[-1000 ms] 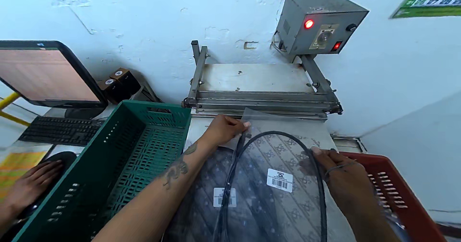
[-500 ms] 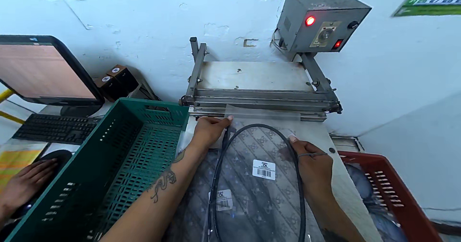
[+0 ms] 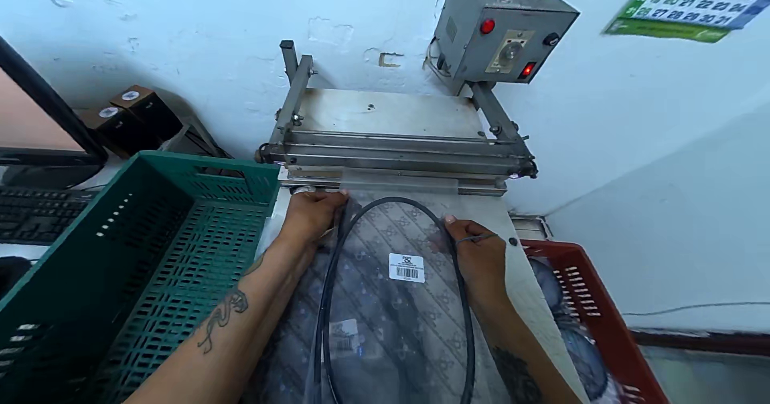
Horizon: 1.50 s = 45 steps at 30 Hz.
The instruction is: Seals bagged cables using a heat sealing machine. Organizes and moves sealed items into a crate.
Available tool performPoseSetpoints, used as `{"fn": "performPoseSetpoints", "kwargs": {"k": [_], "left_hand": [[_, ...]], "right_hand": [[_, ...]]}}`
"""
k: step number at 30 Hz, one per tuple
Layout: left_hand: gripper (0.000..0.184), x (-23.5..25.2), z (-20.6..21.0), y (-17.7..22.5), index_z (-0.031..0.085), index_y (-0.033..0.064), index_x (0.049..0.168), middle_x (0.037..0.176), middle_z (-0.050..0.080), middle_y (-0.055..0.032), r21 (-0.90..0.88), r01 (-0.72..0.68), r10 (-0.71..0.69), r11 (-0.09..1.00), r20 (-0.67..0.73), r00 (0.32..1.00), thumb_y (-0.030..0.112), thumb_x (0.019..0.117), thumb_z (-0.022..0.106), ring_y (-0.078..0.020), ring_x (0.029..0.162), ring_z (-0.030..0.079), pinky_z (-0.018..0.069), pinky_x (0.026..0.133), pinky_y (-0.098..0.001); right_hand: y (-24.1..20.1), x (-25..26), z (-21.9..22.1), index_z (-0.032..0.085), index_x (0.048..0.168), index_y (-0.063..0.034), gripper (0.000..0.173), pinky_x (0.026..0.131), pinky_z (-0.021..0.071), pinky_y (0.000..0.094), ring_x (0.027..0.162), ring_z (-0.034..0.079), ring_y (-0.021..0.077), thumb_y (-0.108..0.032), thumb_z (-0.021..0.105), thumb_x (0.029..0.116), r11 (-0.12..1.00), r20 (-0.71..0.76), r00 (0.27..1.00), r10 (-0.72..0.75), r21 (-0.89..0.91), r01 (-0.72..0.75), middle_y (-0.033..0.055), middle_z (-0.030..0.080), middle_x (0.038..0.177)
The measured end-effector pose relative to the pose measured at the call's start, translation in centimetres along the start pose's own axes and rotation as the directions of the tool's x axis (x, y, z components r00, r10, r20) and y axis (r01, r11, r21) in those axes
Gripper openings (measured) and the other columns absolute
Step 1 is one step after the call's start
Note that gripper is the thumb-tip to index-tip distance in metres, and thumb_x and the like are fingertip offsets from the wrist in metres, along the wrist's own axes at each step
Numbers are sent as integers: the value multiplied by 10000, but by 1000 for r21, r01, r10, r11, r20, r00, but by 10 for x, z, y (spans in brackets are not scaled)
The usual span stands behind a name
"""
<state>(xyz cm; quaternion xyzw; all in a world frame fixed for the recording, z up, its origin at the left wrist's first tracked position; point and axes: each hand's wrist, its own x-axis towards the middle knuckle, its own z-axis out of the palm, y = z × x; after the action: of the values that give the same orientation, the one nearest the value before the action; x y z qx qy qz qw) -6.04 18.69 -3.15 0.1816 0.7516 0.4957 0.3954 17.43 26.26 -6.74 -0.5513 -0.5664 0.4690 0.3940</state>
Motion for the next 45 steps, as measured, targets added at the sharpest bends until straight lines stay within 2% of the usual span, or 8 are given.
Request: {"fn": "performPoseSetpoints", "kwargs": {"k": [3,8,13,23,29,37,43,45], "left_hand": [[234,5,8,0,708,23,949,742,635,-41,-76,57,-60,996,-49,997,251,994,680,-99,616,568,506,611,-292],[229,25,14,-3,669,30,1037,786,619,-41,-156,142,-150,978,-38,988,255,997,661,-114,653,580,518,630,-305],[223,30,16,0,654,40,1055,785,616,-30,-205,163,-176,965,-47,983,256,1002,654,-108,661,593,534,637,-300],[223,37,15,-3,661,38,1053,827,657,-53,-272,156,-175,949,-44,984,255,1000,659,-129,712,642,564,676,-319],[226,36,17,-3,655,30,1075,844,670,-60,-273,151,-172,950,-55,984,242,998,659,-129,722,653,567,678,-315],[215,34,18,-4,668,22,1064,846,671,-65,-265,133,-155,955,-66,986,224,991,669,-128,723,649,561,678,-313],[263,38,18,-5,662,25,1083,855,659,-72,-226,149,-168,963,-68,984,267,981,683,-144,726,636,557,682,-342],[292,38,18,-6,666,5,1063,856,657,-93,-117,89,-97,989,-59,994,288,990,670,-166,734,633,556,699,-372]], "right_hand": [[0,12,4,723,874,-72,274,545,438,246,549,534,49,-280,631,1027,990,-3,1000,-1,-144,0,-17,638,662],[-2,27,13,730,880,-69,271,589,421,256,584,510,44,-276,633,1025,974,-17,998,57,-218,-59,-23,608,670],[-3,39,15,742,923,-55,298,643,446,300,650,542,69,-305,622,1031,972,20,997,70,-227,-63,12,649,750],[-3,43,19,746,920,-63,303,610,423,291,615,514,66,-320,627,1027,968,29,999,41,-249,-32,6,627,713],[0,45,22,755,908,-57,255,674,454,291,682,569,58,-268,657,1013,974,3,999,42,-222,-40,6,665,754],[-1,44,22,745,882,-64,267,622,479,239,628,583,23,-267,642,1020,982,7,998,55,-179,-53,-16,676,718],[-3,48,22,739,893,-32,270,678,462,344,691,569,108,-257,652,1016,973,34,994,104,-212,-94,47,650,758],[-4,48,18,735,915,-20,277,675,472,349,696,569,123,-258,643,1022,973,66,987,144,-189,-129,62,646,769]]}}
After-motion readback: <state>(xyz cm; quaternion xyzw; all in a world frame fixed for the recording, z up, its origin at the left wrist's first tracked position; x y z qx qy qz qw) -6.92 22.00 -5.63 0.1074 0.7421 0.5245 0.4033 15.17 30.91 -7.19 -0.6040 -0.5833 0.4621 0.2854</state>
